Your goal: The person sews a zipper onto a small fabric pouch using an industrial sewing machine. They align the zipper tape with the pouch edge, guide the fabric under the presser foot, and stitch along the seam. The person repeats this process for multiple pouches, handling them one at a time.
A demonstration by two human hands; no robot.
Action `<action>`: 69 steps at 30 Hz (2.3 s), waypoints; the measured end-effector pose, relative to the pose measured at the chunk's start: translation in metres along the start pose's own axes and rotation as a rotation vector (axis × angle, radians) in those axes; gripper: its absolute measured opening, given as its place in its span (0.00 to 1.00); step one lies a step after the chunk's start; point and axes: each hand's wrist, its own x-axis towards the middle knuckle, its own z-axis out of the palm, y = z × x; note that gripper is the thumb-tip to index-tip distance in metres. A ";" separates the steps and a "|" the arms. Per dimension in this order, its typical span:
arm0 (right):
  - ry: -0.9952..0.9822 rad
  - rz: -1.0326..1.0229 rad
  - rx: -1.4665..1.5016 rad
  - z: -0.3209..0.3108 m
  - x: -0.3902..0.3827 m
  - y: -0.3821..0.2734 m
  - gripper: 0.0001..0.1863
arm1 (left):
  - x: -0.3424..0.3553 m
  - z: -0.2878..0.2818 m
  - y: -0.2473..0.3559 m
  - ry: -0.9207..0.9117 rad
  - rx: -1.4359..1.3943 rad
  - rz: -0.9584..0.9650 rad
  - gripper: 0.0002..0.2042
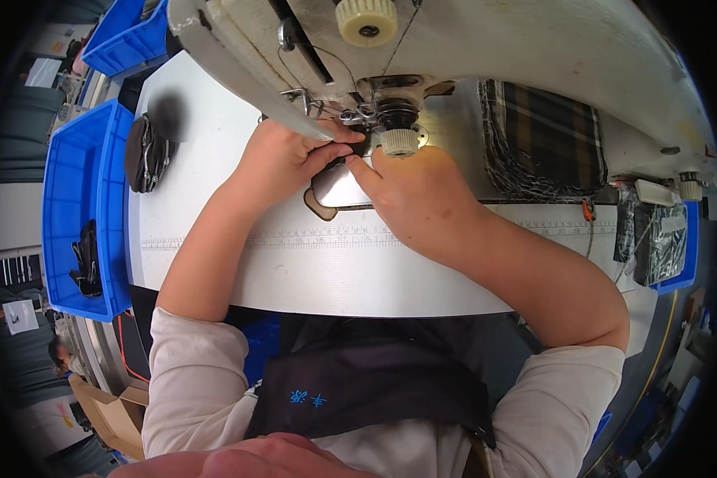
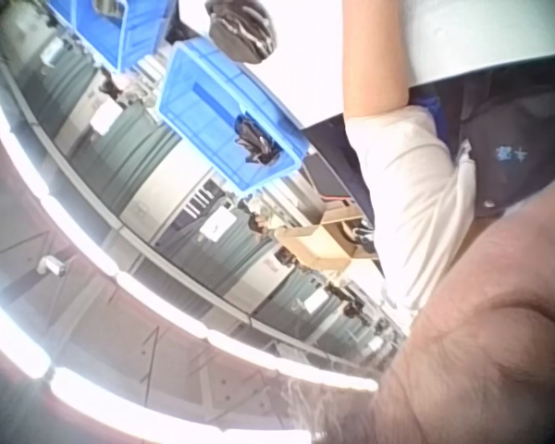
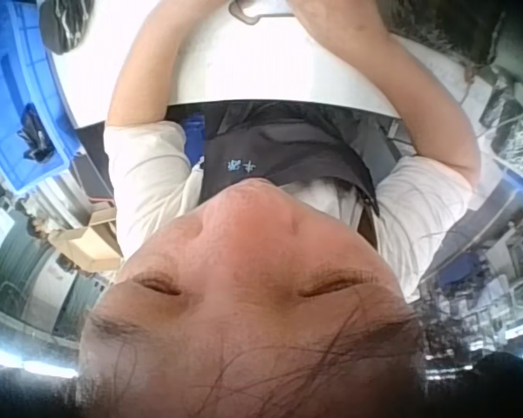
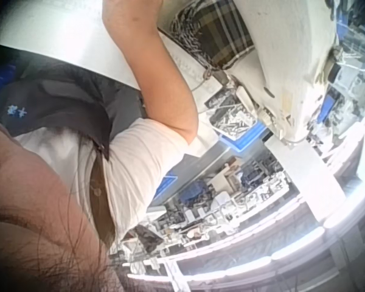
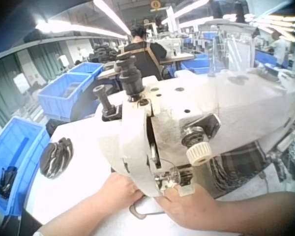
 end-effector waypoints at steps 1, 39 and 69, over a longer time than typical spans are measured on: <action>0.005 0.001 -0.006 -0.001 0.000 0.000 0.24 | 0.001 0.000 0.002 0.001 0.006 -0.006 0.07; -0.012 0.078 -0.055 0.001 0.002 0.000 0.21 | -0.001 0.007 0.010 0.081 0.044 -0.062 0.08; 0.009 0.072 0.022 -0.003 0.004 0.004 0.23 | -0.011 -0.018 0.027 0.019 0.125 -0.165 0.10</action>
